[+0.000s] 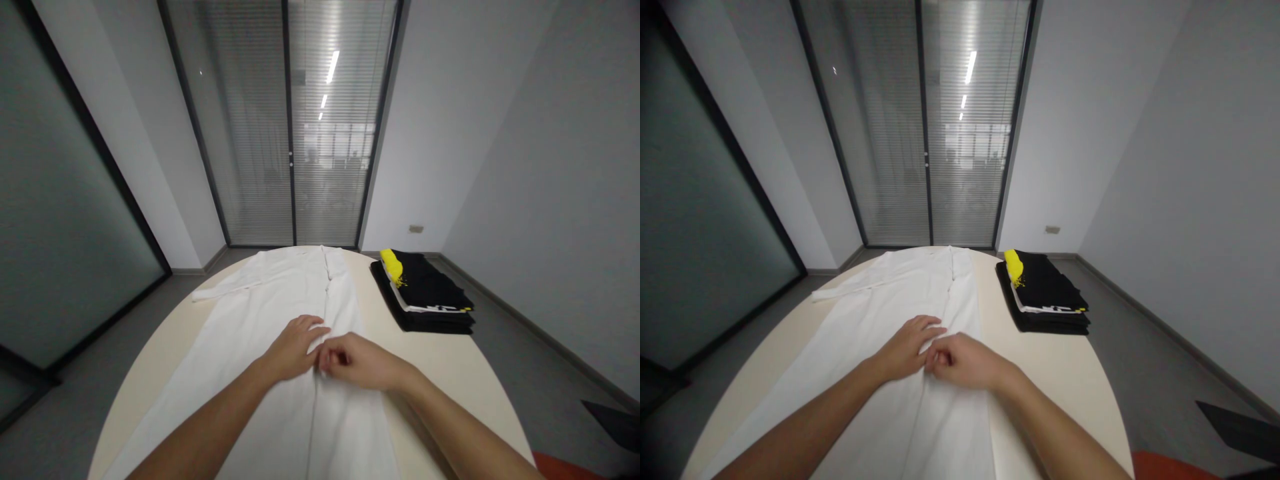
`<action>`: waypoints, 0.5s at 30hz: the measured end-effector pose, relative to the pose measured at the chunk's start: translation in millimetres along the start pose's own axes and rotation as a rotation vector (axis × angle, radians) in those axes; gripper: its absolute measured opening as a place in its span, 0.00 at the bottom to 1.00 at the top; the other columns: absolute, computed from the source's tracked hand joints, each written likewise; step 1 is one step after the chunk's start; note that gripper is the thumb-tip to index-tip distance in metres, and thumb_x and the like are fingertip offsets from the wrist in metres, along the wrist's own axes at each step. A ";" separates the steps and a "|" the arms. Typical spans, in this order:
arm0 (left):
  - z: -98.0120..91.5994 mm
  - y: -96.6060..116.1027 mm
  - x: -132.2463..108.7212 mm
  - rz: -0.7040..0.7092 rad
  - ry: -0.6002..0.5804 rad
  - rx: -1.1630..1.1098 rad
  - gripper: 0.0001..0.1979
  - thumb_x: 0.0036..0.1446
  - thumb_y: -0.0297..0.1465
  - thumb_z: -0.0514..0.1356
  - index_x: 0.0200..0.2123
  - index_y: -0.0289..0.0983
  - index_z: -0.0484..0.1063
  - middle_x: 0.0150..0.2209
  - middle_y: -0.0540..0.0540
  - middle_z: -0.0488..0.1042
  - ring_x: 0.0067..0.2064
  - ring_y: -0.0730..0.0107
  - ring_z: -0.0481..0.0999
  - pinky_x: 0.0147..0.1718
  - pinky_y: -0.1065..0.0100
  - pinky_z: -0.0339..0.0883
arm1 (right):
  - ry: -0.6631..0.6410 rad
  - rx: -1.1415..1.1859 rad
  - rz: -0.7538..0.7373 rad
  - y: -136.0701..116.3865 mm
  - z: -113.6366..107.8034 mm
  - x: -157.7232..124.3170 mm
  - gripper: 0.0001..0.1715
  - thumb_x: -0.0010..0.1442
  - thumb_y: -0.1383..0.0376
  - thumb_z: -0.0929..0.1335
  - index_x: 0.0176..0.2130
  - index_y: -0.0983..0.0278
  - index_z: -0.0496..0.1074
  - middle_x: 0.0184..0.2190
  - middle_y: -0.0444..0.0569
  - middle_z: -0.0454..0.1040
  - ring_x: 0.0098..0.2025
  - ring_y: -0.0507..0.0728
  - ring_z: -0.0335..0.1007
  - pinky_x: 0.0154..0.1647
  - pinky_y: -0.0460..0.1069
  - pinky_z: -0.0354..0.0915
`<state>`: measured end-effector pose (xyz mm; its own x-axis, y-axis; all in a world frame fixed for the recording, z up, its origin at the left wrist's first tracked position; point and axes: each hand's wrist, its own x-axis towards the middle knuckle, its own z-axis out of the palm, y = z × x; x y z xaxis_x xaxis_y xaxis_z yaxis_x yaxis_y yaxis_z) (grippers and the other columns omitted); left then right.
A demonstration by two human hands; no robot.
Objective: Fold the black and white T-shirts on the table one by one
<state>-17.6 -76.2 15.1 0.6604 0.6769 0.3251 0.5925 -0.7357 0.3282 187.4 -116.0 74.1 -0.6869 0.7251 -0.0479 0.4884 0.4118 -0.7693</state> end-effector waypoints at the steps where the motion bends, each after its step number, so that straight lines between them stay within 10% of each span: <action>1: 0.2 0.3 -0.4 -0.002 -0.004 -0.001 0.19 0.66 0.34 0.57 0.58 0.42 0.72 0.60 0.41 0.70 0.61 0.57 0.67 0.62 0.53 0.61 | 0.152 -0.018 0.050 11.9 -6.0 4.2 0.12 0.61 0.65 0.64 0.38 0.65 0.77 0.28 0.44 0.75 0.30 0.51 0.68 0.32 0.44 0.61; 5: -0.5 -0.2 -2.9 -0.002 -0.055 0.006 0.23 0.65 0.37 0.58 0.62 0.44 0.68 0.67 0.41 0.63 0.67 0.52 0.61 0.65 0.48 0.56 | 0.491 -0.194 0.224 54.4 -20.2 23.8 0.14 0.65 0.62 0.64 0.43 0.64 0.77 0.35 0.49 0.79 0.35 0.54 0.72 0.38 0.47 0.63; 15: -10.4 4.6 -7.8 -0.040 -0.269 -0.018 0.39 0.59 0.46 0.62 0.69 0.40 0.56 0.74 0.37 0.45 0.73 0.42 0.43 0.69 0.40 0.40 | 0.542 -0.544 0.709 64.5 -56.4 99.0 0.28 0.64 0.45 0.63 0.43 0.65 0.78 0.42 0.61 0.80 0.46 0.65 0.77 0.43 0.53 0.67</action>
<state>-24.8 -84.7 23.3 0.7368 0.6729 0.0652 0.6140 -0.7064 0.3521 181.2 13.4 55.7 0.1195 0.9926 0.0195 0.9538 -0.1093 -0.2799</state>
